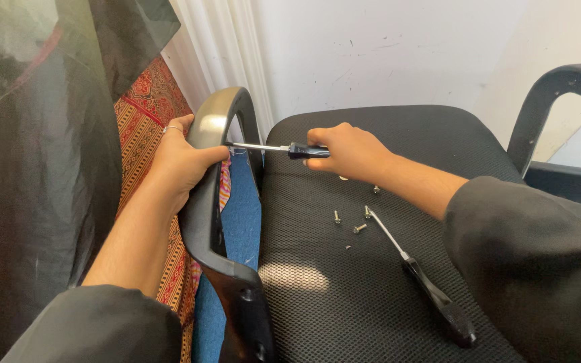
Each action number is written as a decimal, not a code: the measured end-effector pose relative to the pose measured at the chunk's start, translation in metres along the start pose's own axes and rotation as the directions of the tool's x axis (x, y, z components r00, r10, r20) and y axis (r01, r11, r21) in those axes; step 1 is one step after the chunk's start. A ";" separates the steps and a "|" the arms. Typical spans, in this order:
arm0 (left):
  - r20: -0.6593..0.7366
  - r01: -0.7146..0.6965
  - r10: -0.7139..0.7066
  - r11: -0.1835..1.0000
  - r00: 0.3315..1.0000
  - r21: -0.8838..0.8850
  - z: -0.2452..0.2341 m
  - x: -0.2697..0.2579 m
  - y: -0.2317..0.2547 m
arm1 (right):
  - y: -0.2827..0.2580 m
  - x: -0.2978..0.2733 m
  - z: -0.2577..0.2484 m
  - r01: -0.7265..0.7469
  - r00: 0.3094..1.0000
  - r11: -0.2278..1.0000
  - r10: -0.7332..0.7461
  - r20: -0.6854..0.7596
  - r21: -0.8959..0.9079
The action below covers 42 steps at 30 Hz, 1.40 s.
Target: The person uses a screwdriver to tighten screws into the underside of a black office chair seat, then attaches the left armrest to the seat using additional screws. The chair remains on the floor throughout the clip.
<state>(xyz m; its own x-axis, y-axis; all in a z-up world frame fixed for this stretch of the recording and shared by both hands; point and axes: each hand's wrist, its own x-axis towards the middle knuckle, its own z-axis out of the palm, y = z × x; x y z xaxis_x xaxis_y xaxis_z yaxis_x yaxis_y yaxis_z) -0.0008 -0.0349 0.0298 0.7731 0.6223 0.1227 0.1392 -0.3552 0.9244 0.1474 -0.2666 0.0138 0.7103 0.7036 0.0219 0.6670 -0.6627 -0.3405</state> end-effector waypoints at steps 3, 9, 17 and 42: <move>-0.011 -0.039 0.040 0.999 0.999 0.009 0.001 0.000 0.002 | 0.004 0.004 -0.007 0.080 0.997 0.997 -0.080 -0.003 0.010; -0.017 -0.050 0.050 0.999 0.999 0.013 0.001 0.000 0.001 | 0.023 0.011 -0.013 0.414 0.910 0.907 -0.413 -0.037 0.072; -0.015 -0.013 0.013 1.000 1.000 -0.010 0.001 0.000 0.001 | 0.012 0.009 -0.014 0.371 0.850 0.899 -0.430 -0.306 -0.232; 0.000 -0.032 0.032 0.999 0.999 -0.031 -0.001 -0.002 0.002 | 0.004 -0.002 -0.013 0.276 0.928 0.933 -0.322 -0.189 -0.232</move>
<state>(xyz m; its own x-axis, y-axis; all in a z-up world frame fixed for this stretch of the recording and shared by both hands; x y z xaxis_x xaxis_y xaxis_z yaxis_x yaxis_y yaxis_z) -0.0024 -0.0364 0.0315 0.7769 0.6108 0.1525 0.0951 -0.3533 0.9307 0.1520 -0.2739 0.0248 0.4867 0.8178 0.3072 0.8706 -0.4830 -0.0935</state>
